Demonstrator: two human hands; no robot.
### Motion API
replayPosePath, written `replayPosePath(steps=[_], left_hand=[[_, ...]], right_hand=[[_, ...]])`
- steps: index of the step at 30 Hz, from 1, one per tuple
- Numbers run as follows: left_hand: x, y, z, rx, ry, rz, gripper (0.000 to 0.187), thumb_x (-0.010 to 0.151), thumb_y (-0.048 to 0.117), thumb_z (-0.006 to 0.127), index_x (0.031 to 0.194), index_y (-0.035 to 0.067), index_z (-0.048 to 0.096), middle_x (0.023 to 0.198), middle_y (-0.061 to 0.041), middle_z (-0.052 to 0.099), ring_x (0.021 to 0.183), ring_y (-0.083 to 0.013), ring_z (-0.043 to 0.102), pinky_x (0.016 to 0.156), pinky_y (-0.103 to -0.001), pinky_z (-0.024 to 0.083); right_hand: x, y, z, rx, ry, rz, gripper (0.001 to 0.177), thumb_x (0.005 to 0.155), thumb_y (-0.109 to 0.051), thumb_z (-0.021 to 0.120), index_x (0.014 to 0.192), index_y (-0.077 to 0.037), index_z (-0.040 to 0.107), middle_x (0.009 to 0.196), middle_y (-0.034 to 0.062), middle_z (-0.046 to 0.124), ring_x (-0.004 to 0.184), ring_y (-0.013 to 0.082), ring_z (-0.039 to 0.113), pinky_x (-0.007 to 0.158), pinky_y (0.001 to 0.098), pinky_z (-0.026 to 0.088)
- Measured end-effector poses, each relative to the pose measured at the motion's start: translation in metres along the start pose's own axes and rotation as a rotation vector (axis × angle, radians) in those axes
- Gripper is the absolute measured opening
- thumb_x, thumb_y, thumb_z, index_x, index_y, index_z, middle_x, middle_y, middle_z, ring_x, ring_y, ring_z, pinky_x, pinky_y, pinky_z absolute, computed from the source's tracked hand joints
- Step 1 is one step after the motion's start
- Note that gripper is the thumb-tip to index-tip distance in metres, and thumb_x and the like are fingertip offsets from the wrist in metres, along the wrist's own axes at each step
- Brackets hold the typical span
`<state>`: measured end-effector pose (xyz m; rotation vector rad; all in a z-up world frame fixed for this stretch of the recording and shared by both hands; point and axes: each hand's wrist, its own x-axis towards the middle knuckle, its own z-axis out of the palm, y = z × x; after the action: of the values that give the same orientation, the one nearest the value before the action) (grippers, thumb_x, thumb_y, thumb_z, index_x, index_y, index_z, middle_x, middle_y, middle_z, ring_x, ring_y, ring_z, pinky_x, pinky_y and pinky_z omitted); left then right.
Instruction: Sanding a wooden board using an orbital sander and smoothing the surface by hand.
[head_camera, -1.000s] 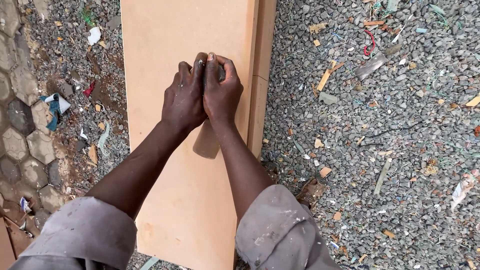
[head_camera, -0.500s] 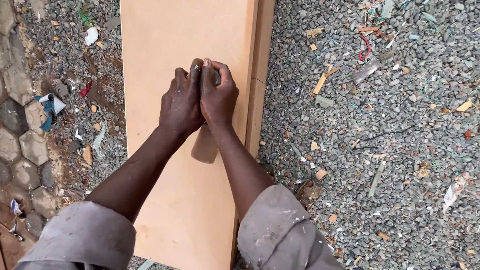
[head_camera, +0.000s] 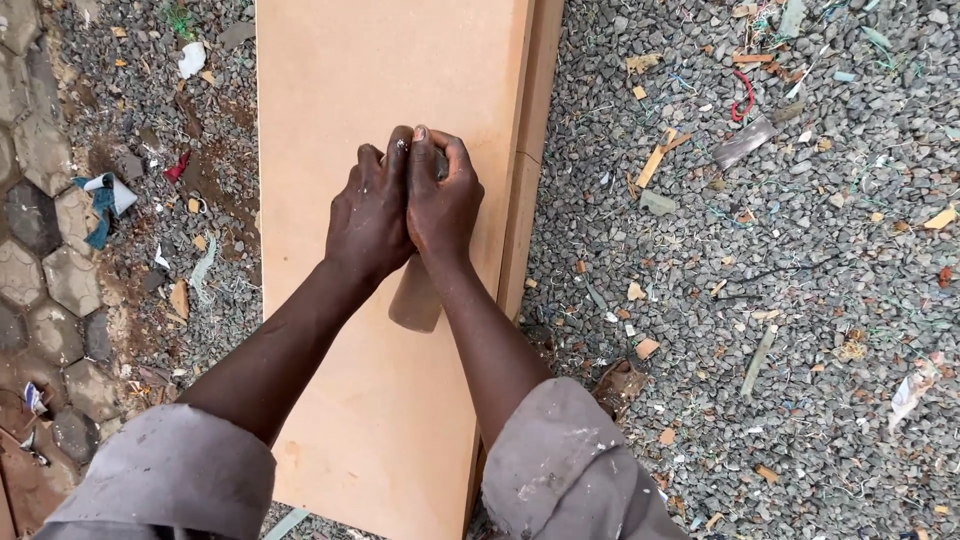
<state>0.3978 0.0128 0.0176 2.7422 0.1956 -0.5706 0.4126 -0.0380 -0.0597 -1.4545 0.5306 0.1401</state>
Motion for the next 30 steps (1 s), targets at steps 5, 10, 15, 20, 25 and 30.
replayPosePath(steps=[5,10,15,20,25,30], left_hand=[[0.030,0.002,0.000,-0.001,0.119,0.080,0.074,0.088,0.013,0.064,0.150,0.017,0.023,0.112,-0.018,0.044,0.100,-0.0508,0.062,0.084,-0.067,0.054],[0.013,0.014,0.008,-0.018,0.088,0.077,0.067,0.093,0.023,0.058,0.152,0.019,0.025,0.113,-0.016,0.044,0.094,-0.0453,0.058,0.074,-0.060,0.051],[-0.007,0.007,0.005,-0.027,-0.056,0.000,0.082,0.084,0.015,0.066,0.153,0.019,0.022,0.113,-0.017,0.044,0.102,-0.0489,0.061,0.085,-0.067,0.055],[0.016,-0.006,0.003,0.018,0.077,0.021,0.076,0.086,0.013,0.063,0.151,0.017,0.023,0.112,-0.018,0.043,0.099,-0.0489,0.061,0.084,-0.068,0.054],[0.011,0.011,0.010,-0.042,0.056,0.055,0.081,0.084,0.013,0.065,0.152,0.018,0.021,0.112,-0.017,0.045,0.099,-0.0485,0.062,0.084,-0.067,0.054],[-0.020,0.016,0.020,-0.069,-0.023,0.086,0.086,0.083,0.011,0.067,0.155,0.017,0.021,0.110,-0.018,0.045,0.101,-0.0497,0.061,0.084,-0.064,0.055]], right_hand=[[0.034,-0.006,0.004,0.014,0.007,-0.132,0.027,0.100,-0.046,0.061,0.108,-0.023,0.073,0.096,0.0058,0.080,0.101,0.0300,0.077,0.088,0.0459,0.062],[0.016,-0.009,-0.021,-0.019,0.032,-0.087,0.034,0.096,-0.047,0.060,0.105,-0.017,0.073,0.101,0.0057,0.080,0.100,0.0246,0.077,0.084,0.0384,0.062],[-0.005,0.011,-0.014,-0.048,0.024,0.001,0.026,0.100,-0.044,0.063,0.108,-0.021,0.073,0.096,0.0071,0.079,0.101,0.0284,0.075,0.087,0.0439,0.061],[0.023,0.007,0.004,-0.013,-0.058,-0.054,0.031,0.098,-0.050,0.062,0.108,-0.022,0.072,0.097,0.0048,0.079,0.102,0.0277,0.076,0.089,0.0443,0.061],[0.021,0.005,-0.021,-0.058,0.007,-0.115,0.029,0.100,-0.051,0.061,0.108,-0.025,0.072,0.096,0.0045,0.079,0.100,0.0273,0.076,0.086,0.0454,0.061],[-0.012,0.021,-0.046,-0.073,0.051,-0.133,0.027,0.104,-0.043,0.059,0.111,-0.020,0.071,0.096,0.0087,0.077,0.098,0.0290,0.075,0.081,0.0458,0.060]])
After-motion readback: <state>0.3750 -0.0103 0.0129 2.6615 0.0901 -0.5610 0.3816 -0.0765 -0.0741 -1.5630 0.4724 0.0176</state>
